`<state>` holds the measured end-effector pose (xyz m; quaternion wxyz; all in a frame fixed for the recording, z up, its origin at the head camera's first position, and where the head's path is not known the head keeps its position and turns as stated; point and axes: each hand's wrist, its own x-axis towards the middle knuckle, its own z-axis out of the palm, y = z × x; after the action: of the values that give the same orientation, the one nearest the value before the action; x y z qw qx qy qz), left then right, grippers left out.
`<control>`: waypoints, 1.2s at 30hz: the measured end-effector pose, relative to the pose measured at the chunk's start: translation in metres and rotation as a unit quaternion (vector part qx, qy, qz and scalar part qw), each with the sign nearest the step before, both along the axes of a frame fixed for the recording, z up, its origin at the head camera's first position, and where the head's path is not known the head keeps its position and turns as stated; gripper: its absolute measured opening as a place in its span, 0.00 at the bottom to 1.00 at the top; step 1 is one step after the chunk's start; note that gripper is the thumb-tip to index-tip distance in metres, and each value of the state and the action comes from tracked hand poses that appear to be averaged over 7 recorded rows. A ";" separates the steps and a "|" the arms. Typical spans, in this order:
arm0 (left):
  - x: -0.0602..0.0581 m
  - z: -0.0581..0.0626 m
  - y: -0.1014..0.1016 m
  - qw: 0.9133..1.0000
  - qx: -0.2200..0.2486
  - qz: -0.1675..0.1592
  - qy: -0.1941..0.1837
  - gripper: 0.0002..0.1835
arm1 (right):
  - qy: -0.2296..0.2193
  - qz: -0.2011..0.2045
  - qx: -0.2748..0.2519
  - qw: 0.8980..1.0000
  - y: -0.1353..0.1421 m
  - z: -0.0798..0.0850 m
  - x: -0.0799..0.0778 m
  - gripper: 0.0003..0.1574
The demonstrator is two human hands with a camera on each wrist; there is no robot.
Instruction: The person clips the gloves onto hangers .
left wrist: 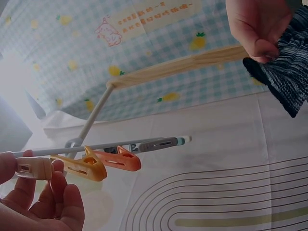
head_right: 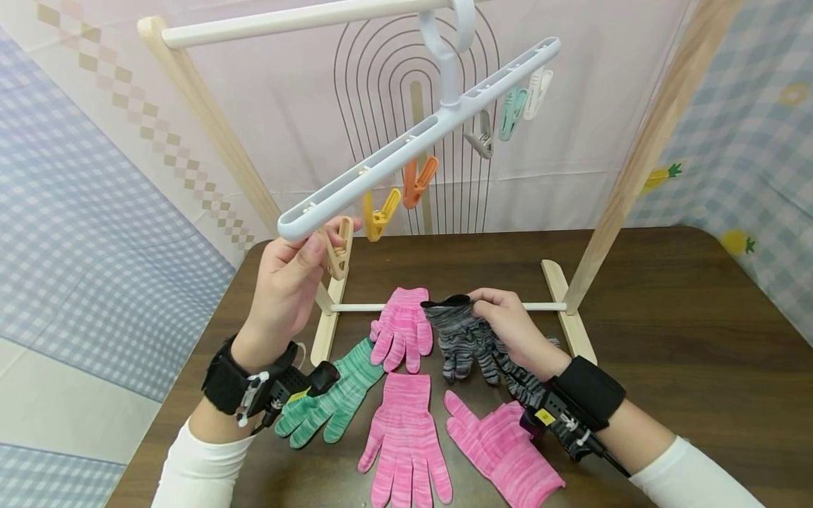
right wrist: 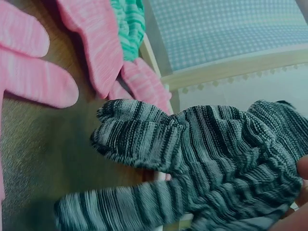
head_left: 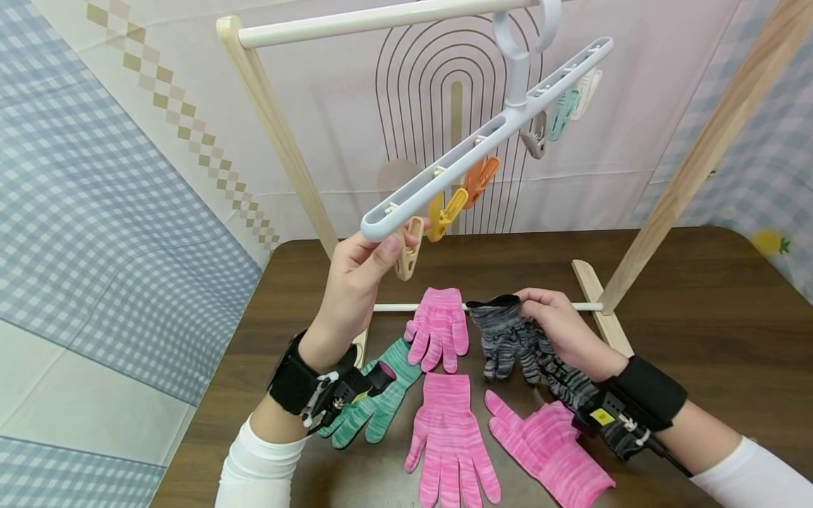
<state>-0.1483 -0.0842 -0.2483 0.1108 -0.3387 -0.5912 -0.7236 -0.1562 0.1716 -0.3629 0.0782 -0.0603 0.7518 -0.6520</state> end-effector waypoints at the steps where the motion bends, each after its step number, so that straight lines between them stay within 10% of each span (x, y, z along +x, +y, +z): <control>1: 0.000 0.000 0.000 1.000 0.000 0.000 0.000 0.17 | 0.000 -0.001 -0.002 1.000 -0.001 0.001 0.001 0.15; 36: -0.001 -0.004 0.004 0.999 -0.009 0.015 -0.029 0.26 | 0.008 0.045 -0.052 0.998 -0.016 0.020 0.014 0.07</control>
<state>-0.1489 -0.0803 -0.2522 0.1011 -0.3098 -0.6058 -0.7258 -0.1423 0.1556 -0.3433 0.0979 -0.1033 0.7142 -0.6853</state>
